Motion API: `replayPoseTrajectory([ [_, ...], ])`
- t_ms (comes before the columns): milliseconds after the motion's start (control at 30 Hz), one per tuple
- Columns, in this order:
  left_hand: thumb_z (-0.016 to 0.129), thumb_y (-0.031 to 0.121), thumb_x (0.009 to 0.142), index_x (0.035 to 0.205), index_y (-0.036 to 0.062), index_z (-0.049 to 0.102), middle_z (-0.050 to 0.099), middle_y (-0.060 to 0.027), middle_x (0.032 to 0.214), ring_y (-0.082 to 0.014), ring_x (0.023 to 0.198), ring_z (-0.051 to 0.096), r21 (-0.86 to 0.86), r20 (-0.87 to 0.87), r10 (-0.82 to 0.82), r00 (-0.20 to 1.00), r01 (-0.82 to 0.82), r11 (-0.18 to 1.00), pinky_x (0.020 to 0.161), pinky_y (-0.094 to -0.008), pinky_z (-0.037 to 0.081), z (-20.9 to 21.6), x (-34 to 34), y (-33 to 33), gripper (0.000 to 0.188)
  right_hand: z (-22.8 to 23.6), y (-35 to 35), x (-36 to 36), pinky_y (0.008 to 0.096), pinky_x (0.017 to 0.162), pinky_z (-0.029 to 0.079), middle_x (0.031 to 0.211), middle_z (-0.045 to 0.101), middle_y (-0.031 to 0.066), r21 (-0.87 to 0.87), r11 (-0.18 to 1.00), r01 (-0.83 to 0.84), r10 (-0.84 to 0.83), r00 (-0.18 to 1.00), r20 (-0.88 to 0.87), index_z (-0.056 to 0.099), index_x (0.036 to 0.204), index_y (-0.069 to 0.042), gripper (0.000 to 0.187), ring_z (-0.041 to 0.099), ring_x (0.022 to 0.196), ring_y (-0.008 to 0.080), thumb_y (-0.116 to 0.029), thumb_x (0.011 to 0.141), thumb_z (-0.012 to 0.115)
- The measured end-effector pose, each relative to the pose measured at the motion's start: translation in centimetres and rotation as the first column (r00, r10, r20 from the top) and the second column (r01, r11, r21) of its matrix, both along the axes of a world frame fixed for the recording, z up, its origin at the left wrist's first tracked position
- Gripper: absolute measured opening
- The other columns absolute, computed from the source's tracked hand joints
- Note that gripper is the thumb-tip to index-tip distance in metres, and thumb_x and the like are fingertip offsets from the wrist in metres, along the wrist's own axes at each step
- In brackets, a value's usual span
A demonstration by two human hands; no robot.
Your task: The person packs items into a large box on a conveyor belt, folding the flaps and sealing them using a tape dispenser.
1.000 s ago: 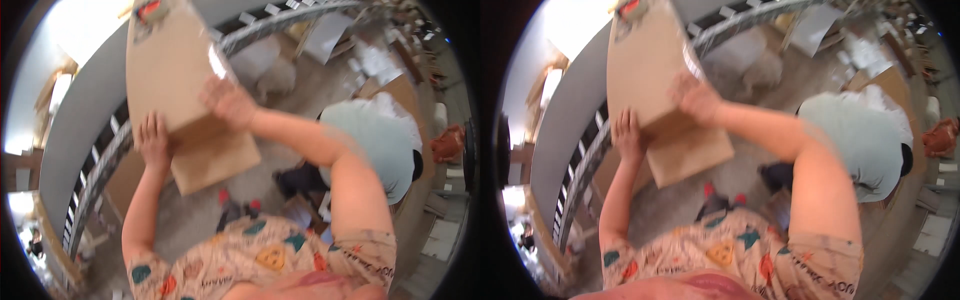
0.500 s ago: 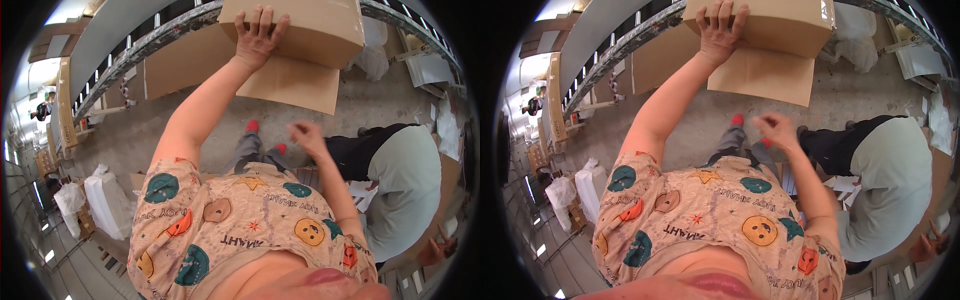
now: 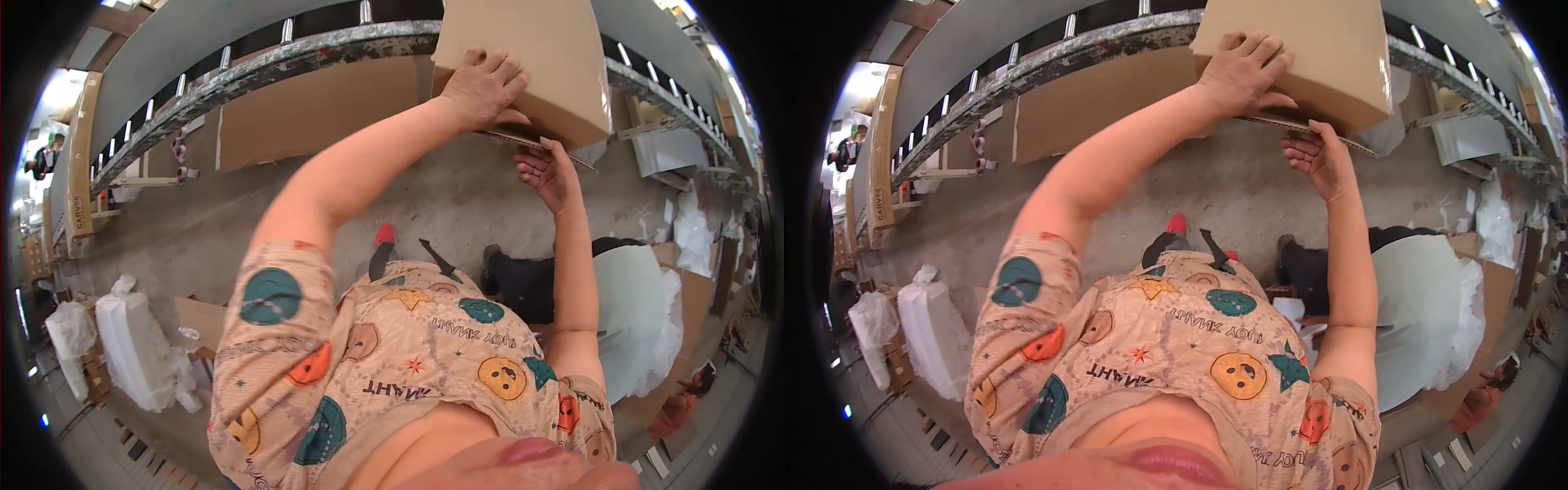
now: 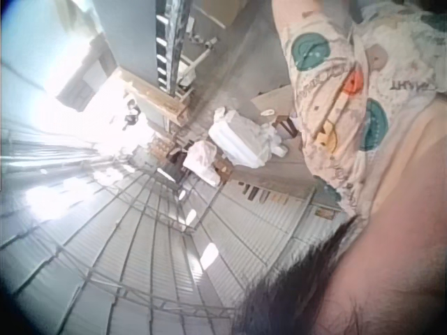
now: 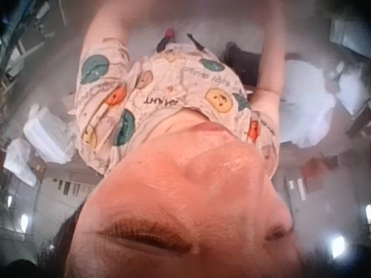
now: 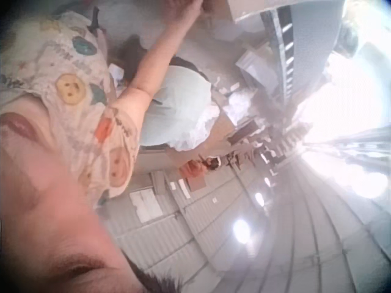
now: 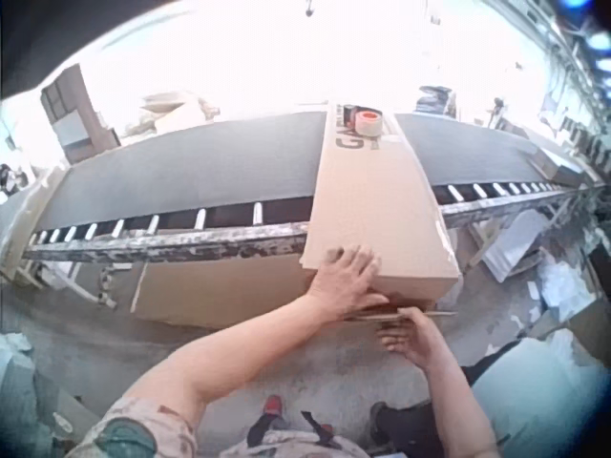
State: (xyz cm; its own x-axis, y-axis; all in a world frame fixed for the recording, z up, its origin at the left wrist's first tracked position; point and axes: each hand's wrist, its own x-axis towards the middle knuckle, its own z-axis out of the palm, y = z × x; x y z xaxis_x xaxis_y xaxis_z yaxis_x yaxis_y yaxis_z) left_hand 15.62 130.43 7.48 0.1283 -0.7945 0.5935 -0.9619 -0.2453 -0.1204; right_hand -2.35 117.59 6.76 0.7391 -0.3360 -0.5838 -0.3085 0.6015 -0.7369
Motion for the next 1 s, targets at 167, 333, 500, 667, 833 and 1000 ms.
replayPoseTrajectory([
  [167,0.061,0.062,0.072,0.127,-0.0031,0.045,0.047,-0.0208,0.131,-0.0369,0.124,0.043,0.290,0.193,-0.085,0.978,0.026,0.957,0.107,-0.0484,0.028,3.0,3.5,0.2,0.087,3.6,-3.4,4.2,0.0256,0.060,0.052,0.085,0.069,0.0176,0.058,0.985,-0.164,0.168,0.984,-0.064,0.062,0.101,0.007,0.045,0.065,0.069,0.0178,-0.033,0.082,0.055],
  [333,0.065,0.059,0.071,0.133,-0.0030,0.039,0.040,-0.0232,0.138,-0.0374,0.130,0.037,0.226,-0.060,-0.112,0.992,0.123,0.966,0.108,-0.0512,0.027,2.0,2.4,-1.3,0.091,4.3,-3.0,3.2,0.0247,0.063,0.051,0.082,0.067,0.0166,-0.124,0.983,-0.133,0.106,0.973,-0.203,0.063,0.099,0.006,0.047,0.064,0.070,0.0177,-0.038,0.084,0.056],
  [500,0.062,0.053,0.078,0.136,0.0042,0.039,0.037,-0.0189,0.143,-0.0395,0.132,0.034,0.232,-0.124,-0.078,0.989,0.106,0.967,0.107,-0.0561,0.025,1.7,2.6,-1.5,0.079,10.9,-5.2,5.3,0.0343,0.082,0.050,0.101,0.066,0.0168,-0.944,0.289,-0.158,0.136,0.983,-0.123,0.060,0.112,-0.001,0.040,0.064,0.089,0.0243,-0.035,0.095,0.049],
  [667,0.067,0.048,0.070,0.137,0.0098,0.042,0.037,-0.0158,0.144,-0.0397,0.132,0.033,0.192,-0.147,-0.113,0.983,0.141,0.971,0.107,-0.0602,0.021,0.5,0.9,-2.9,0.082,3.5,-8.9,8.1,0.0463,0.107,0.026,0.139,0.039,0.0207,-0.687,-0.724,-0.064,0.011,0.995,-0.104,0.048,0.129,-0.004,0.040,0.039,0.125,0.0385,-0.025,0.095,0.045],
  [833,0.056,0.040,0.080,0.137,0.0102,0.041,0.035,-0.0173,0.145,-0.0404,0.134,0.030,0.223,-0.164,-0.094,0.982,0.129,0.966,0.107,-0.0617,0.020,1.9,2.1,0.0,0.065,6.8,-10.8,13.9,0.0466,0.107,0.026,0.140,0.036,0.0220,-0.840,-0.542,-0.028,0.212,0.963,-0.169,0.046,0.132,-0.004,0.044,0.037,0.126,0.0388,-0.022,0.092,0.051],
  [1000,0.046,0.036,0.085,0.139,0.0114,0.036,0.031,-0.0167,0.147,-0.0393,0.135,0.028,0.254,-0.165,-0.070,0.984,0.110,0.961,0.108,-0.0620,0.018,2.3,2.5,1.5,0.060,9.9,-25.5,34.7,0.0441,0.105,0.032,0.138,0.039,0.0262,-0.799,-0.598,0.061,0.214,0.973,-0.086,0.047,0.129,0.002,0.045,0.039,0.126,0.0392,-0.023,0.092,0.051],
])
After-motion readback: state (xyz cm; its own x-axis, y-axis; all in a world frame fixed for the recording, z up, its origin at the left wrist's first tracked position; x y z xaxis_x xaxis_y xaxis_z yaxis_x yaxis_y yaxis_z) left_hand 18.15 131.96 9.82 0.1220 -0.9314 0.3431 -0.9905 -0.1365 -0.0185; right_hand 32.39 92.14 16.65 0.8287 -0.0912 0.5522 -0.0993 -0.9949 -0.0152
